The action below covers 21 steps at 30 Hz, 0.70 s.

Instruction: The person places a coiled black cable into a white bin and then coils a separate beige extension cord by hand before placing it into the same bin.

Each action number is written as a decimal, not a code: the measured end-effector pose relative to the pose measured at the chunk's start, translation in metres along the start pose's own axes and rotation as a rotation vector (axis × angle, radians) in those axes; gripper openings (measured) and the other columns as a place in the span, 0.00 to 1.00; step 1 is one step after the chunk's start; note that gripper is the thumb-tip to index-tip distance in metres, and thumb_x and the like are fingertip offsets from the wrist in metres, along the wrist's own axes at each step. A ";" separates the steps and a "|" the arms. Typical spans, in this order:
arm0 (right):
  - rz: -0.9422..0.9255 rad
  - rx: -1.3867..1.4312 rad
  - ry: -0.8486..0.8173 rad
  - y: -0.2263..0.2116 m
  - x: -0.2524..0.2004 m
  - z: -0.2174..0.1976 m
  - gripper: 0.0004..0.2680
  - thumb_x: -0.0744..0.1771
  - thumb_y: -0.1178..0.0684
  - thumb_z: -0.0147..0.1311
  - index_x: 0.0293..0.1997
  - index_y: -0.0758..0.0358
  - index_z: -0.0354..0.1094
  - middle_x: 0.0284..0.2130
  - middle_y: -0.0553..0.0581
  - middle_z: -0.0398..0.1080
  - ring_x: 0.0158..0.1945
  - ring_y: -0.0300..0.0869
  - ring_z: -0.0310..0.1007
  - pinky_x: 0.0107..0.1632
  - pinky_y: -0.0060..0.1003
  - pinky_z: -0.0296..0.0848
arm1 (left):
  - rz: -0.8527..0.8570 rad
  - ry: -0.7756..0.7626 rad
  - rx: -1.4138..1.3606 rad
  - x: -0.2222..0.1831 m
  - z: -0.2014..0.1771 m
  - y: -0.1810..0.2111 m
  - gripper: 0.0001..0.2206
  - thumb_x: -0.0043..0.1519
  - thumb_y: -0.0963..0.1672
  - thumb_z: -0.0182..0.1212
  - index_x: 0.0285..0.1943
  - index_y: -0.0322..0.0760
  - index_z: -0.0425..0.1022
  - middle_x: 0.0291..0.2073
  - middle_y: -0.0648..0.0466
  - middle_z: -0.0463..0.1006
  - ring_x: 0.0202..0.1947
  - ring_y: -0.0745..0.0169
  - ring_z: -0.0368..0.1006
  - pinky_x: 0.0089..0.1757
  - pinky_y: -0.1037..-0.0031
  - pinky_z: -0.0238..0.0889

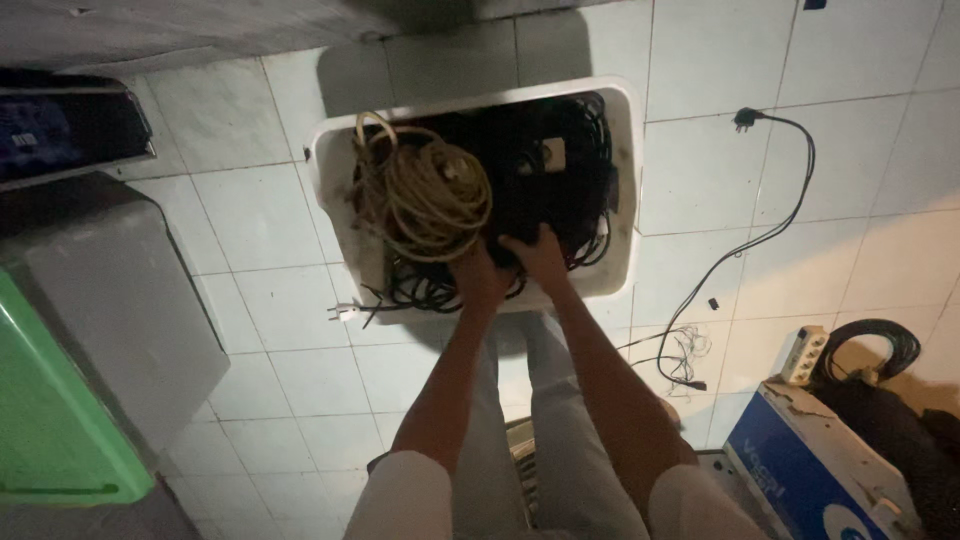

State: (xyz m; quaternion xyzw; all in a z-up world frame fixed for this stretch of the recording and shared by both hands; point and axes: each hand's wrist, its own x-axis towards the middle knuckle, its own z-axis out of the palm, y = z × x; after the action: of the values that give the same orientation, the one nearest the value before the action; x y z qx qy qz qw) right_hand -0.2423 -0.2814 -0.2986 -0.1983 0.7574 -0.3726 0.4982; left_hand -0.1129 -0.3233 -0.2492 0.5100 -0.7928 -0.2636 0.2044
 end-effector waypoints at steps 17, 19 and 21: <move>0.075 0.229 0.315 0.132 -0.054 -0.009 0.13 0.70 0.49 0.58 0.40 0.75 0.72 0.27 0.63 0.71 0.33 0.45 0.67 0.38 0.42 0.68 | 0.005 -0.445 -0.041 -0.058 0.050 -0.010 0.24 0.45 0.48 0.75 0.45 0.33 0.72 0.43 0.39 0.75 0.49 0.34 0.72 0.49 0.49 0.64; -0.053 0.123 0.384 0.131 -0.040 -0.015 0.12 0.69 0.49 0.55 0.45 0.73 0.71 0.33 0.63 0.75 0.38 0.49 0.73 0.43 0.44 0.70 | 0.050 -0.466 0.108 -0.051 0.076 -0.008 0.25 0.48 0.48 0.73 0.50 0.31 0.71 0.44 0.39 0.75 0.50 0.36 0.72 0.49 0.46 0.64; -0.158 0.043 0.441 0.134 -0.023 -0.017 0.13 0.69 0.49 0.55 0.50 0.73 0.70 0.39 0.66 0.76 0.44 0.55 0.75 0.47 0.47 0.71 | 0.078 -0.502 0.226 -0.043 0.095 -0.009 0.26 0.49 0.48 0.72 0.53 0.30 0.70 0.45 0.39 0.75 0.50 0.37 0.71 0.48 0.39 0.62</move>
State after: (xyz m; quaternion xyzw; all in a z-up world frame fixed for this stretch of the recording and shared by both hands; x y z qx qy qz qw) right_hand -0.2387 -0.1736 -0.3826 -0.1600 0.8219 -0.4609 0.2940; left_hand -0.1455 -0.2669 -0.3315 0.4173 -0.8621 -0.2835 -0.0469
